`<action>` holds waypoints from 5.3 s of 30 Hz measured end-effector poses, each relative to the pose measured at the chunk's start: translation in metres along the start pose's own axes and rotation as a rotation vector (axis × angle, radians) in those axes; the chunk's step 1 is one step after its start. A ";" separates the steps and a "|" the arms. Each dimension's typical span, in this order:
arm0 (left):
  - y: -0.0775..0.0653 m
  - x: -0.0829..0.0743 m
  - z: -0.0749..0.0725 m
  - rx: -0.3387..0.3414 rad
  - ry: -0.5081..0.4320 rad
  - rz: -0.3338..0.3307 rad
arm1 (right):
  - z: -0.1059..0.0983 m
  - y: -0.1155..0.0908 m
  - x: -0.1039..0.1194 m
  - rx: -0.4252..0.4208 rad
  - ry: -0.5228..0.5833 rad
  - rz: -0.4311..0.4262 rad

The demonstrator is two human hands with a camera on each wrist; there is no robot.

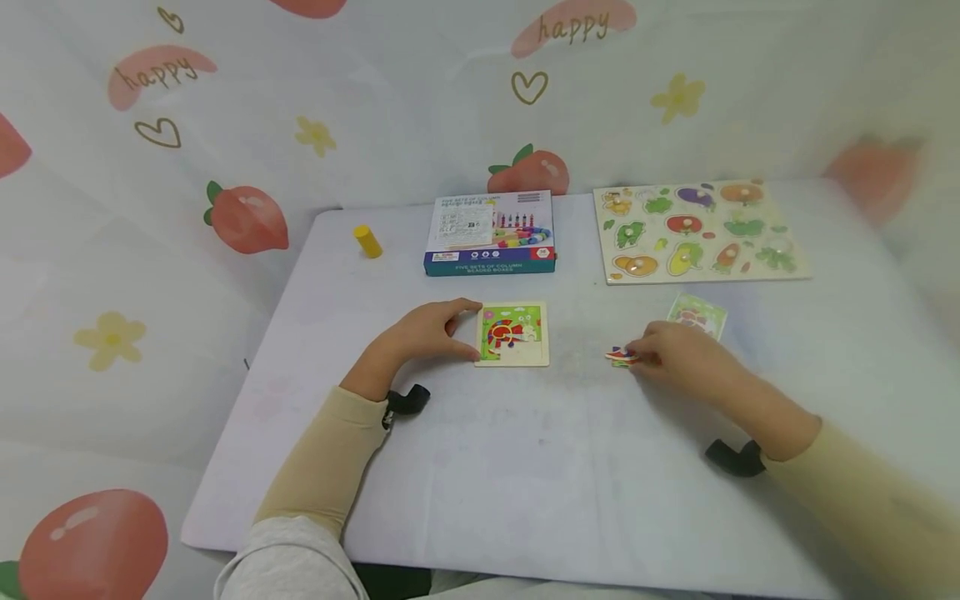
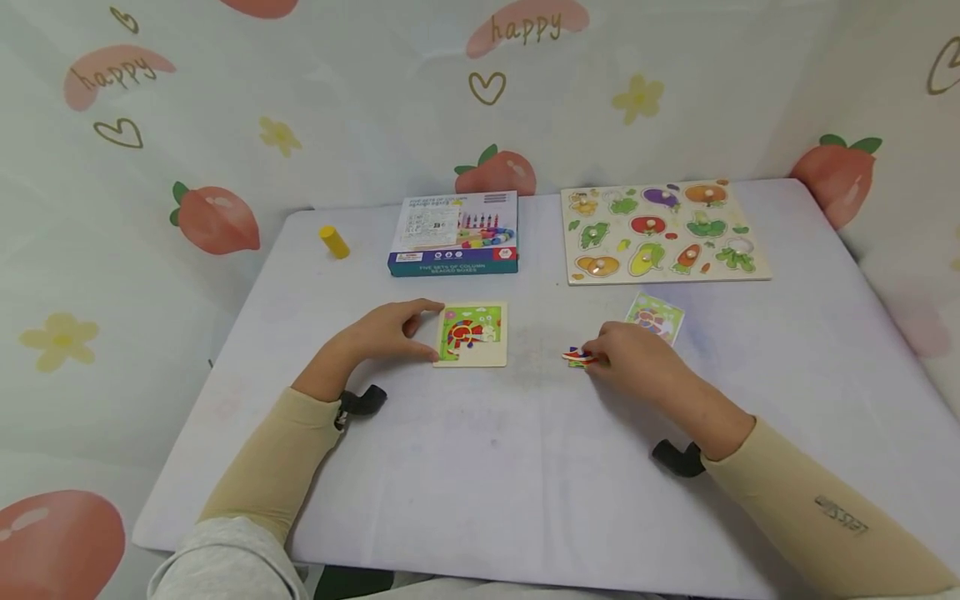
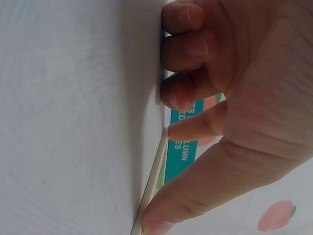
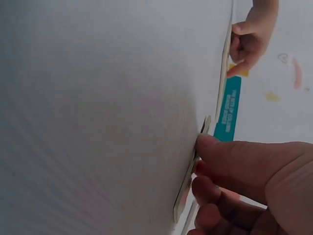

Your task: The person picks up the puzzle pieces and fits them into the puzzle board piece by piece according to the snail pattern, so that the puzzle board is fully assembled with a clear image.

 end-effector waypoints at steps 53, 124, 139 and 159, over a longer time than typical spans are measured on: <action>0.001 -0.005 0.001 0.008 -0.005 -0.012 | -0.078 0.032 0.112 -0.194 0.169 -0.137; -0.001 -0.005 -0.002 0.005 0.007 0.006 | 0.024 0.097 0.099 0.195 0.046 -0.072; -0.002 -0.005 -0.003 0.005 0.012 0.005 | -0.026 0.073 0.111 0.086 0.119 -0.125; -0.004 -0.006 -0.002 0.004 0.009 -0.014 | -0.067 0.036 0.097 -0.233 0.195 -0.193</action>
Point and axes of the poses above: each hand's wrist, its own y-axis towards the middle knuckle, its own z-axis out of the palm, x = y × z, the point moved 2 cm from there along y, towards the middle knuckle
